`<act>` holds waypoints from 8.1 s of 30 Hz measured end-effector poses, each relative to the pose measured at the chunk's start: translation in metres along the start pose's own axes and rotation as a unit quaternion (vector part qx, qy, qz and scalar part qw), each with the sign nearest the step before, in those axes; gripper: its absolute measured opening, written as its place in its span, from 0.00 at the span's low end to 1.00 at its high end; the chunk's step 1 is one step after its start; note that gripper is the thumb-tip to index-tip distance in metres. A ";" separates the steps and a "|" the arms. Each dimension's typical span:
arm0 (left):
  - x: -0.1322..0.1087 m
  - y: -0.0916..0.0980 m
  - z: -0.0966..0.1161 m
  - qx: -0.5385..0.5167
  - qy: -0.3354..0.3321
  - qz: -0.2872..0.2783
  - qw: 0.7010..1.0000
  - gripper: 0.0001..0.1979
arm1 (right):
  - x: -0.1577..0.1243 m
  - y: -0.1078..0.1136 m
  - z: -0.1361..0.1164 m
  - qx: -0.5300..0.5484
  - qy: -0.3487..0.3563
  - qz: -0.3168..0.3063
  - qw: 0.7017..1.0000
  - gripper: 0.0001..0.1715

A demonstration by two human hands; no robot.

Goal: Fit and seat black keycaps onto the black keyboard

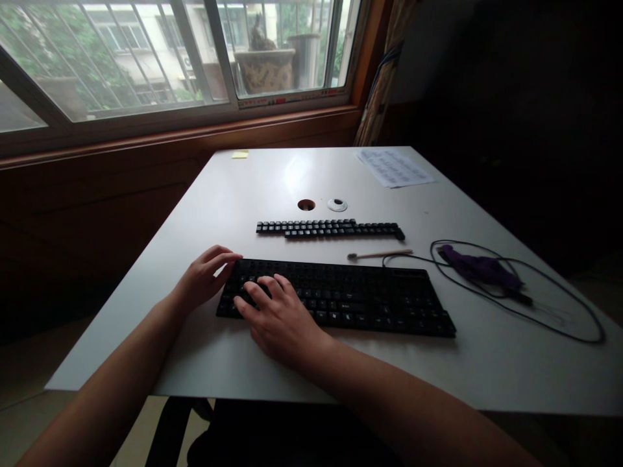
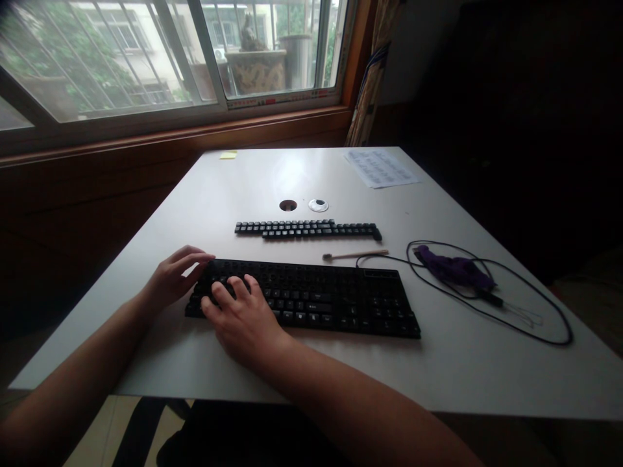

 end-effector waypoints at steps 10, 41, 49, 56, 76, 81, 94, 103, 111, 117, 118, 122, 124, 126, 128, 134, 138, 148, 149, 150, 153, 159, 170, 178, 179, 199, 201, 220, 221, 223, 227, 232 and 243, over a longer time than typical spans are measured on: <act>-0.002 -0.002 -0.003 0.025 -0.007 -0.007 1.000 0.13 | -0.001 -0.002 0.000 0.000 -0.001 -0.002 1.000 0.24; 0.009 -0.007 0.013 0.225 -0.041 -0.090 0.969 0.15 | 0.006 0.005 -0.005 -0.011 0.029 0.033 0.999 0.22; 0.007 -0.008 0.012 0.220 -0.040 -0.099 0.970 0.14 | 0.007 0.006 -0.006 -0.012 0.030 0.035 0.999 0.22; 0.007 -0.008 0.012 0.224 -0.042 -0.096 0.969 0.14 | 0.008 0.005 -0.006 -0.014 0.033 0.034 0.999 0.23; 0.008 -0.009 0.012 0.241 -0.057 -0.112 0.962 0.16 | 0.008 0.004 -0.007 -0.039 0.043 0.034 0.998 0.24; 0.008 -0.009 0.013 0.248 -0.058 -0.110 0.961 0.15 | 0.008 0.005 -0.007 -0.038 0.047 0.034 0.998 0.23; 0.009 -0.008 0.015 0.231 -0.051 -0.107 0.966 0.17 | 0.002 0.002 -0.003 -0.012 0.030 0.045 0.998 0.24; 0.010 -0.008 0.014 0.230 -0.057 -0.117 0.964 0.16 | 0.004 0.006 -0.002 0.012 0.011 0.038 0.999 0.25; 0.012 -0.008 0.019 0.264 -0.066 -0.135 0.953 0.17 | 0.000 0.018 -0.010 0.046 0.069 0.083 0.993 0.24; 0.018 -0.007 0.022 0.271 -0.046 -0.166 0.947 0.18 | -0.005 0.030 -0.022 0.053 0.159 0.138 0.976 0.18; 0.019 -0.007 0.023 0.273 -0.044 -0.172 0.946 0.18 | -0.007 0.032 -0.023 0.052 0.170 0.144 0.973 0.17; 0.023 -0.007 0.025 0.285 -0.040 -0.186 0.939 0.17 | -0.013 0.035 -0.028 0.042 0.231 0.146 0.961 0.17; 0.026 -0.006 0.025 0.284 -0.031 -0.195 0.938 0.17 | -0.018 0.035 -0.032 0.039 0.283 0.149 0.947 0.17; 0.031 -0.005 0.022 0.280 -0.020 -0.207 0.937 0.16 | -0.021 0.035 -0.035 0.038 0.323 0.159 0.932 0.18; 0.039 -0.004 0.018 0.276 -0.005 -0.204 0.939 0.14 | -0.023 0.036 -0.034 0.044 0.336 0.181 0.923 0.18; 0.077 -0.025 0.007 0.244 0.018 -0.190 0.951 0.13 | -0.026 0.043 -0.030 0.086 0.348 0.289 0.888 0.12; 0.096 -0.053 0.000 0.222 0.011 -0.222 0.949 0.18 | -0.024 0.046 -0.029 0.099 0.340 0.337 0.873 0.09; 0.106 -0.077 -0.009 0.226 0.025 -0.242 0.943 0.19 | -0.023 0.047 -0.025 0.088 0.334 0.334 0.877 0.10; 0.106 -0.077 -0.009 0.222 0.026 -0.240 0.945 0.19 | -0.022 0.046 -0.025 0.086 0.333 0.330 0.879 0.10; 0.105 -0.077 -0.009 0.218 0.027 -0.238 0.946 0.19 | -0.022 0.045 -0.025 0.084 0.331 0.325 0.882 0.10; 0.102 -0.073 -0.008 0.207 0.025 -0.228 0.951 0.18 | -0.022 0.044 -0.026 0.080 0.331 0.317 0.885 0.10; 0.086 -0.059 -0.004 0.177 0.009 -0.208 0.962 0.16 | -0.024 0.046 -0.027 0.079 0.342 0.314 0.882 0.11; 0.082 -0.052 -0.013 0.123 0.024 -0.185 0.975 0.14 | -0.023 0.038 -0.032 0.105 0.343 0.304 0.882 0.10; 0.083 -0.067 -0.022 0.110 0.034 -0.212 0.971 0.10 | -0.022 0.038 -0.032 0.100 0.346 0.279 0.890 0.09; 0.083 -0.066 -0.022 0.106 0.037 -0.206 0.972 0.10 | -0.022 0.037 -0.032 0.101 0.347 0.278 0.890 0.09; 0.048 -0.023 0.032 -0.039 0.061 -0.209 0.975 0.08 | -0.021 0.038 -0.034 0.078 0.344 0.243 0.904 0.11; 0.049 -0.026 0.034 -0.032 0.045 -0.215 0.975 0.08 | -0.020 0.036 -0.034 0.078 0.343 0.236 0.906 0.11; 0.056 -0.026 0.047 0.097 0.007 -0.294 0.951 0.07 | -0.020 0.034 -0.033 0.073 0.343 0.223 0.910 0.13; 0.057 -0.026 0.048 0.100 0.007 -0.298 0.949 0.07 | -0.020 0.034 -0.033 0.074 0.341 0.225 0.910 0.13; 0.059 -0.026 0.050 0.099 0.004 -0.304 0.948 0.07 | -0.020 0.034 -0.033 0.073 0.342 0.226 0.909 0.13; 0.062 -0.025 0.051 0.089 -0.001 -0.300 0.950 0.07 | -0.020 0.034 -0.033 0.067 0.346 0.212 0.911 0.12; 0.061 -0.024 0.052 0.092 0.001 -0.304 0.948 0.07 | -0.019 0.032 -0.034 0.055 0.347 0.189 0.917 0.09; 0.062 -0.028 0.054 0.116 -0.005 -0.327 0.938 0.06 | -0.020 0.031 -0.033 0.073 0.343 0.194 0.916 0.13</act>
Point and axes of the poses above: each hand's wrist, its own x-axis towards the middle knuckle, its own y-axis out of the back of the hand, z = x × y, the point moved 5 cm from there along x, towards the middle knuckle, and after that the axes turned 6 degrees about -y, right-handed, at the moved point
